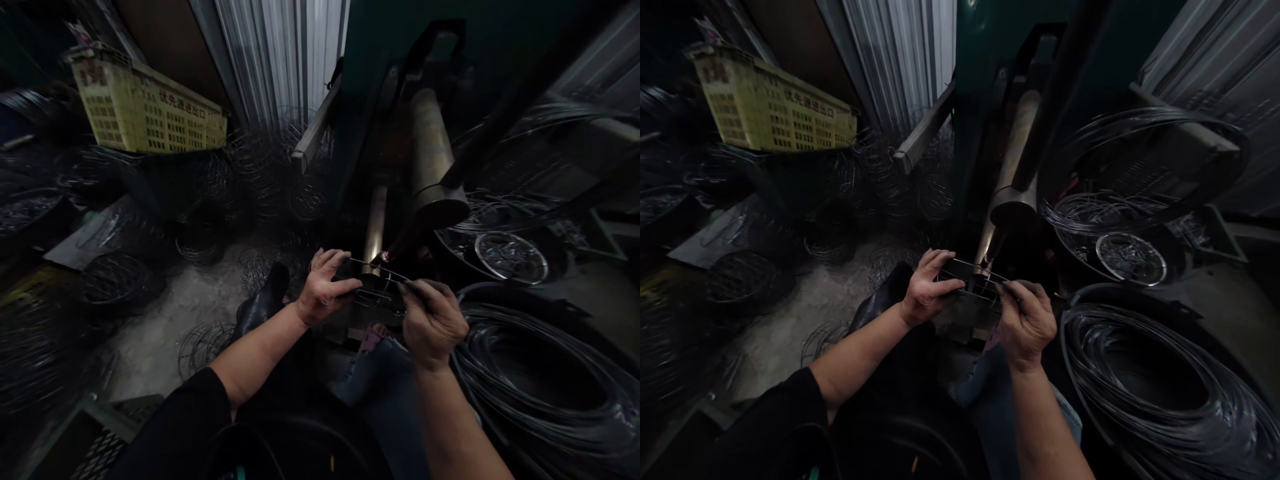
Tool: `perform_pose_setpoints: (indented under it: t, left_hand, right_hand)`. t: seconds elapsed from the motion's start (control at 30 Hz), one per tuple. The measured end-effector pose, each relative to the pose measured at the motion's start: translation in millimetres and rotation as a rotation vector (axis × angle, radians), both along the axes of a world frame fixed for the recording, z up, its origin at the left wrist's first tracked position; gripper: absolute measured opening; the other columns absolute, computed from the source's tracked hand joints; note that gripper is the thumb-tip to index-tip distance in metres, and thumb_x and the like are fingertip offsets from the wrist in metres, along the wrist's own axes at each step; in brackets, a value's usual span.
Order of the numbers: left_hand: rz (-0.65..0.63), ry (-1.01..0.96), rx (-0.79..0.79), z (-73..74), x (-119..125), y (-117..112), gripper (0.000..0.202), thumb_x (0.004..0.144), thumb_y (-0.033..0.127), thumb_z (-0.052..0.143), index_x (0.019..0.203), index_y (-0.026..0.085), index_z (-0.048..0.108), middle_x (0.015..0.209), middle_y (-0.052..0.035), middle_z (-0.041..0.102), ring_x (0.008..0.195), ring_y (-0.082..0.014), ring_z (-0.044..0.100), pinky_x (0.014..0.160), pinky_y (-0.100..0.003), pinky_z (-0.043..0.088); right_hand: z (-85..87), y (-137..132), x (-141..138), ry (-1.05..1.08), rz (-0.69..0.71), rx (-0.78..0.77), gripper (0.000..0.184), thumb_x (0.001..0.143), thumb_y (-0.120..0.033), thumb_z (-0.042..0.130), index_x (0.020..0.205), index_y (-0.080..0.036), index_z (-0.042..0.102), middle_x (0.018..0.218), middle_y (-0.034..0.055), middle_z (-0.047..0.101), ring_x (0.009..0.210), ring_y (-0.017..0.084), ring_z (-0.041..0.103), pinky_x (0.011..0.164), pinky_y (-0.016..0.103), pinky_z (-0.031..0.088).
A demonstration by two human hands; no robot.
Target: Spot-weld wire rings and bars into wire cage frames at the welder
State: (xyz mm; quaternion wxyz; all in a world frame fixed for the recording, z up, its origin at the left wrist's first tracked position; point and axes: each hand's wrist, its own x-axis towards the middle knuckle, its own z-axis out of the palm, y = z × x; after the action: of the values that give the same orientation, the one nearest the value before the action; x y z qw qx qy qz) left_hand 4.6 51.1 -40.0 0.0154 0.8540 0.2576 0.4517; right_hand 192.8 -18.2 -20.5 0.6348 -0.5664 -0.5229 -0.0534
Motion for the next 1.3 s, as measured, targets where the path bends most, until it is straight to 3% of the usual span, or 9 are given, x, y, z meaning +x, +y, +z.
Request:
perform_pose_setpoints:
  t: [0.23,0.53,0.83,1.0,1.1,1.17,1.23,1.3]
  left_hand:
    - [0.011,-0.055,-0.049,-8.0,5.0,11.1,0.022,0.083,0.045,0.065,0.092,0.028,0.076,0.133,-0.0106,0.056,0.126,-0.0248,0.046,0.109,-0.05,0.032]
    - [0.042,-0.049,-0.114,-13.1,10.6,27.3,0.018,0.08,0.037,0.067,0.092,0.026,0.076,0.135,-0.0111,0.056,0.126,-0.0257,0.046,0.109,-0.049,0.033]
    - [-0.008,-0.132,-0.085,-14.5,15.3,28.9,0.02,0.081,0.036,0.066,0.091,0.022,0.076,0.133,-0.0142,0.056,0.124,-0.0262,0.048,0.108,-0.05,0.035]
    - [0.039,-0.196,-0.116,-16.1,22.2,29.1,0.014,0.078,0.033,0.07,0.085,0.023,0.076,0.127,-0.0115,0.06,0.12,-0.0244,0.051,0.104,-0.046,0.04]
    - [0.013,-0.162,-0.145,-11.3,20.0,30.4,0.019,0.077,0.033,0.071,0.091,0.021,0.075,0.129,-0.0125,0.06,0.122,-0.0253,0.05,0.105,-0.047,0.039]
    - [0.032,-0.144,-0.145,-5.3,14.1,25.5,0.029,0.075,0.035,0.072,0.099,0.02,0.073,0.131,-0.013,0.058,0.127,-0.0277,0.046,0.106,-0.049,0.039]
    - [0.131,-0.178,-0.096,-0.4,7.7,12.1,0.038,0.072,0.036,0.074,0.106,0.02,0.07,0.132,-0.0127,0.058,0.13,-0.0298,0.043,0.105,-0.05,0.04]
    - [0.179,-0.229,-0.049,-1.2,5.4,-8.3,0.038,0.072,0.031,0.075,0.108,0.02,0.069,0.121,-0.0107,0.064,0.122,-0.0266,0.05,0.102,-0.047,0.044]
  right_hand:
    - [1.1,8.5,-1.6,0.002,-0.005,0.019,0.008,0.081,-0.027,0.07,0.077,-0.02,0.07,0.075,0.0025,0.064,0.069,0.017,0.062,0.068,0.033,0.051]
    - [1.7,26.6,6.6,0.038,-0.011,-0.04,0.012,0.079,-0.031,0.07,0.076,-0.02,0.07,0.075,0.0029,0.063,0.071,0.018,0.061,0.068,0.033,0.05]
    - [2.5,30.6,10.4,0.053,0.008,-0.024,0.011,0.077,-0.03,0.07,0.074,-0.02,0.069,0.073,0.0021,0.062,0.068,0.017,0.06,0.065,0.031,0.049]
    - [2.2,33.0,7.7,0.062,0.025,-0.01,0.014,0.078,-0.032,0.071,0.074,-0.019,0.069,0.074,0.0032,0.063,0.069,0.017,0.06,0.063,0.032,0.05]
    - [2.1,31.0,9.8,0.075,0.038,-0.029,0.012,0.077,-0.031,0.072,0.074,-0.019,0.07,0.074,0.0023,0.063,0.069,0.016,0.06,0.065,0.031,0.05]
    - [-1.3,25.8,20.4,0.108,0.057,-0.058,0.014,0.075,-0.033,0.074,0.079,-0.02,0.071,0.08,0.003,0.064,0.074,0.017,0.061,0.071,0.033,0.052]
    - [-8.9,19.3,39.8,0.171,0.073,-0.087,0.022,0.071,-0.036,0.077,0.086,-0.02,0.072,0.092,0.0046,0.066,0.089,0.02,0.062,0.083,0.037,0.051]
    - [-20.3,15.3,63.9,0.301,0.155,-0.16,0.029,0.064,-0.038,0.082,0.085,-0.02,0.073,0.104,0.0069,0.066,0.101,0.024,0.061,0.089,0.041,0.05]
